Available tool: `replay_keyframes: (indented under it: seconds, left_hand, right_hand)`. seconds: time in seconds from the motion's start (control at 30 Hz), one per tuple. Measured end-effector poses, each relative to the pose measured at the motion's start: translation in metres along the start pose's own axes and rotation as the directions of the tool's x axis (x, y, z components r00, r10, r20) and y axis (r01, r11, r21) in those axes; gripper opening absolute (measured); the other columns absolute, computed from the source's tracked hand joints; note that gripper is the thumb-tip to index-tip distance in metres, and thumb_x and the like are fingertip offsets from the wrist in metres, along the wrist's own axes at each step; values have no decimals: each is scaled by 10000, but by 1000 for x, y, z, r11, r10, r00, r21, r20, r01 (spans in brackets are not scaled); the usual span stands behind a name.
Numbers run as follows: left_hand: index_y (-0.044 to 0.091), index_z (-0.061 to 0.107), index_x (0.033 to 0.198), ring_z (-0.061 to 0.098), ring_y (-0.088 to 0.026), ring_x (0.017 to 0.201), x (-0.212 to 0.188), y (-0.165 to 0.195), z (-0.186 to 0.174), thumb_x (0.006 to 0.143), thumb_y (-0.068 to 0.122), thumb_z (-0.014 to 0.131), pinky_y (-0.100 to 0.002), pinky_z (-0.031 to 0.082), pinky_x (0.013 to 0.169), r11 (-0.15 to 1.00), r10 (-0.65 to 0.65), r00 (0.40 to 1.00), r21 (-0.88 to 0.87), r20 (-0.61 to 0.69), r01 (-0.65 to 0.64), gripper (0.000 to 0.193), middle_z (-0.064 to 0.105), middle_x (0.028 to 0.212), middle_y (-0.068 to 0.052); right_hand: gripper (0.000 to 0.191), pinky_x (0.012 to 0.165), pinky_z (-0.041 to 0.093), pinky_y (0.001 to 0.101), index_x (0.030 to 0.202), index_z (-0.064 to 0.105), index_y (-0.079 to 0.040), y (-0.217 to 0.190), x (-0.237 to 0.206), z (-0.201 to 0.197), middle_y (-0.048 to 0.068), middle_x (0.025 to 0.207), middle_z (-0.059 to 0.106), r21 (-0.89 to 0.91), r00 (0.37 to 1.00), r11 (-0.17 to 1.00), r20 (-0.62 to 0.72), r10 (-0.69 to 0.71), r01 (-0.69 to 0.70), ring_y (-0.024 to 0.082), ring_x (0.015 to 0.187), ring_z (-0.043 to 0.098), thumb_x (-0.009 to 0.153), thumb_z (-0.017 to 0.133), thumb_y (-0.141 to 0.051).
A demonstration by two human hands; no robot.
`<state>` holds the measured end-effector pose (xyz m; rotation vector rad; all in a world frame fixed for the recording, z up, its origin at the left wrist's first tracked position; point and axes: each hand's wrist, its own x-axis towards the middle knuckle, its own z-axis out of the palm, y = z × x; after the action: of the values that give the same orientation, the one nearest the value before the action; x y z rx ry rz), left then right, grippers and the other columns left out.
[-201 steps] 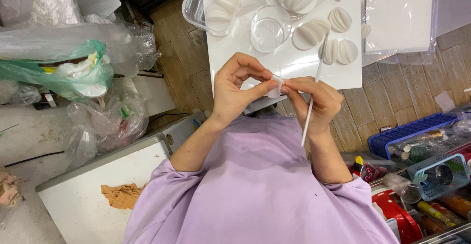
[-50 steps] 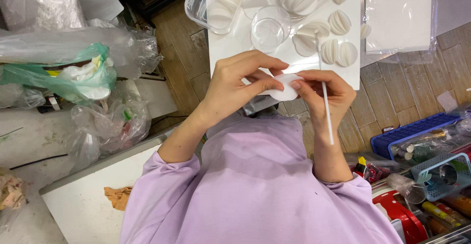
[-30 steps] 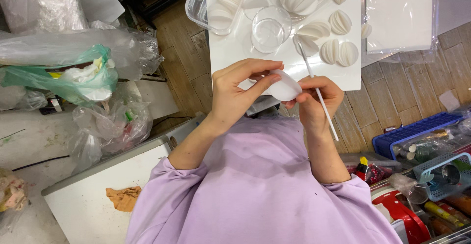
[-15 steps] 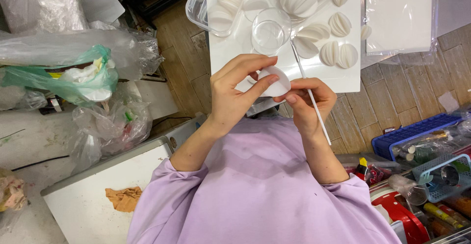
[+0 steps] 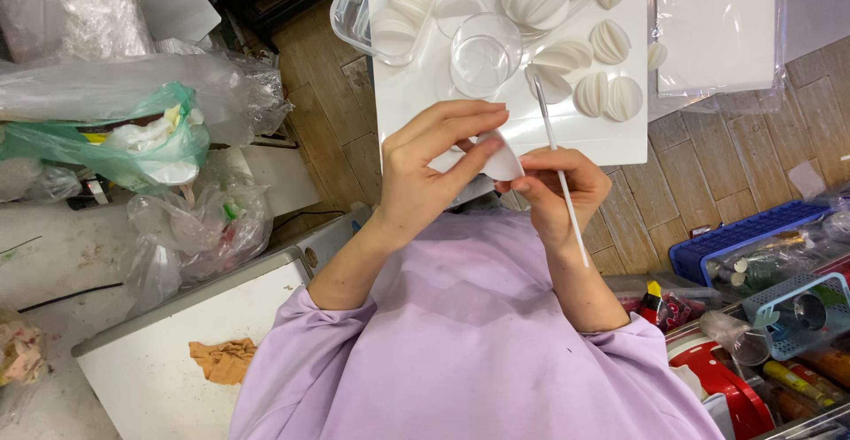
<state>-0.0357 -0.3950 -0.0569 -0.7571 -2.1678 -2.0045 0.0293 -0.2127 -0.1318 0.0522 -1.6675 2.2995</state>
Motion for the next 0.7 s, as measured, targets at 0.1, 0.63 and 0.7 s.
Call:
replay_keyframes:
  seconds: [0.1,0.63,0.7]
  left_hand:
    - [66,721,1238,734,-148,1036,-1,2,1,938,30,801,-254,629,809,1000,3,999,21,36,-4,312,719,1235,-81]
    - [8,768,1183,698,-143,971,-2,-21,-21,971,-40,741,-257,587,845,892,-190,945,-356,266,280,220,714,1094,-84]
    - [-24,759,1169,693,-152,964,-3,-33,-28,968,-23,751,-273,582,839,730,-186,883,-541,431,418,201,706,1087,-91]
  right_hand:
    - [276,686,629,333,1046,645,47,1,1,-1,172,923,729,51,999,998,34,-26,24,228,799,737,895,844,-70]
    - [208,589,563,279,1020,685,33,15,1,-20,181,871,713,213,999,976,47,24,-34,194,648,682,966,820,-115]
    - [209,548,563,284,1013,698,25,18,0,-24,162,821,708,364,984,921,157,84,-137,178,604,666,962,805,-148]
